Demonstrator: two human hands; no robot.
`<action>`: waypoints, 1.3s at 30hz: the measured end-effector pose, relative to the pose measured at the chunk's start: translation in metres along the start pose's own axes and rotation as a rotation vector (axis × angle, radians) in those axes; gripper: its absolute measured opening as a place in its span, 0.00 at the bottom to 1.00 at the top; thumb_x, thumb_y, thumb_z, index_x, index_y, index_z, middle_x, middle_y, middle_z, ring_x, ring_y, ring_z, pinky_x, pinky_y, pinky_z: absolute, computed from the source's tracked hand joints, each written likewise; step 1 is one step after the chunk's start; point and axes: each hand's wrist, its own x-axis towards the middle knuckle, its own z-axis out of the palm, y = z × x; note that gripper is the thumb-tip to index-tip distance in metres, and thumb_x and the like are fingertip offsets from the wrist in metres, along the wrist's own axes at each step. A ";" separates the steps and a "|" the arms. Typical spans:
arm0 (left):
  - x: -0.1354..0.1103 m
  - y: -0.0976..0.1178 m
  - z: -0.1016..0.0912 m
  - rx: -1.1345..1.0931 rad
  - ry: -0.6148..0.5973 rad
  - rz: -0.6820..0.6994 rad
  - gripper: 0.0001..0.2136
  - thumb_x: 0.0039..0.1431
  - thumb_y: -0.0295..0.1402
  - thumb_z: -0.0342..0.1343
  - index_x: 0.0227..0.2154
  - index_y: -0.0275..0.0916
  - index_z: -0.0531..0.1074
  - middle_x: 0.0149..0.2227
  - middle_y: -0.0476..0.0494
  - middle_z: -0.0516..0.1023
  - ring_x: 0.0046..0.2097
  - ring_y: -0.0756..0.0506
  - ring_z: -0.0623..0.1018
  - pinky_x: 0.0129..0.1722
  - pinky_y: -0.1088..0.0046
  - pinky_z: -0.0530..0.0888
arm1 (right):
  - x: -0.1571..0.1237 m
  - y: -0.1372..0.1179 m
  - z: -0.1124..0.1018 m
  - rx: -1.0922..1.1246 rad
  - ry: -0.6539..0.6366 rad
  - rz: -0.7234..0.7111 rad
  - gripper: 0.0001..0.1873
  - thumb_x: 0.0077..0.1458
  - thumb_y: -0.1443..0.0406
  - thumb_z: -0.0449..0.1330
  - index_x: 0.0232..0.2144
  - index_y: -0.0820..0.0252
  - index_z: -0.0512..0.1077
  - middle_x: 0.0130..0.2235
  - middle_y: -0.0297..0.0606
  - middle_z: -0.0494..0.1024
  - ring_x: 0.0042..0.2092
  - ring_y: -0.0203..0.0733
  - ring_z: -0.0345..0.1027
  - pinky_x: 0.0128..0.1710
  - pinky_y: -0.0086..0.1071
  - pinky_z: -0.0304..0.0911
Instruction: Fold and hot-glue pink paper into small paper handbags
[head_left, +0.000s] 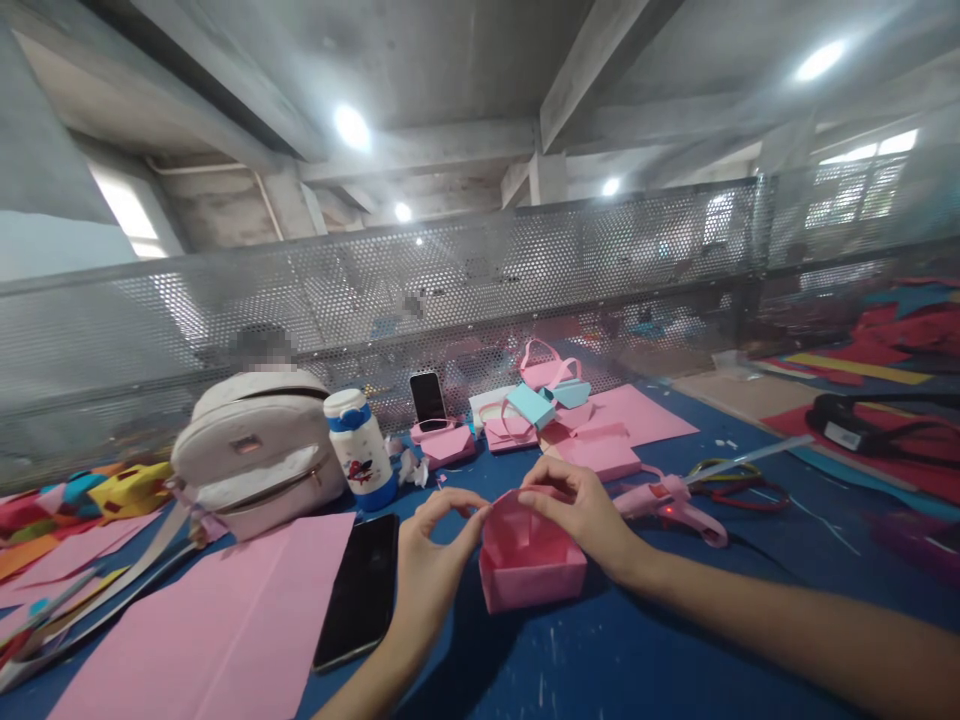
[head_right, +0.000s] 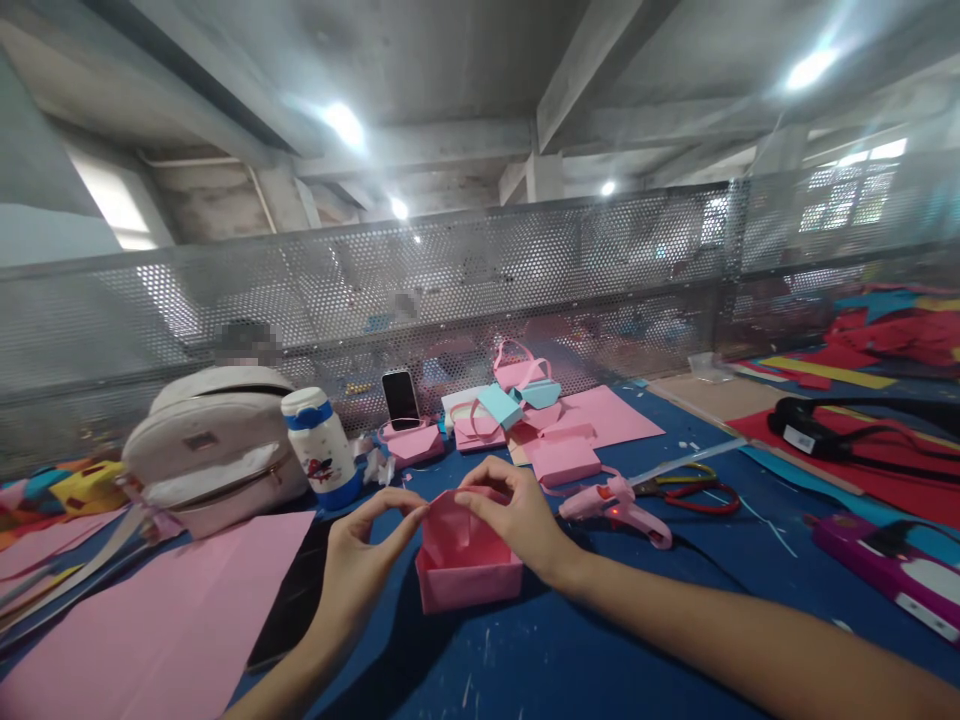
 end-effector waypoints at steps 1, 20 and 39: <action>0.000 0.000 0.000 0.000 -0.001 -0.013 0.06 0.53 0.35 0.63 0.24 0.41 0.78 0.27 0.49 0.78 0.33 0.45 0.75 0.39 0.71 0.69 | 0.000 0.000 0.000 -0.001 0.003 0.004 0.07 0.52 0.62 0.64 0.27 0.60 0.73 0.30 0.33 0.73 0.34 0.39 0.68 0.37 0.31 0.63; -0.003 0.004 0.001 -0.036 -0.003 0.027 0.06 0.52 0.34 0.64 0.22 0.42 0.77 0.28 0.48 0.81 0.35 0.44 0.78 0.42 0.68 0.70 | -0.004 -0.006 0.001 -0.043 -0.046 -0.023 0.06 0.51 0.63 0.64 0.27 0.60 0.75 0.29 0.35 0.76 0.33 0.40 0.70 0.37 0.32 0.65; -0.007 0.013 0.001 -0.024 -0.039 0.004 0.07 0.55 0.35 0.62 0.23 0.42 0.77 0.29 0.47 0.81 0.35 0.43 0.77 0.45 0.65 0.71 | -0.009 -0.009 0.006 -0.079 -0.074 -0.058 0.05 0.52 0.64 0.65 0.27 0.59 0.76 0.29 0.34 0.76 0.33 0.39 0.69 0.34 0.32 0.64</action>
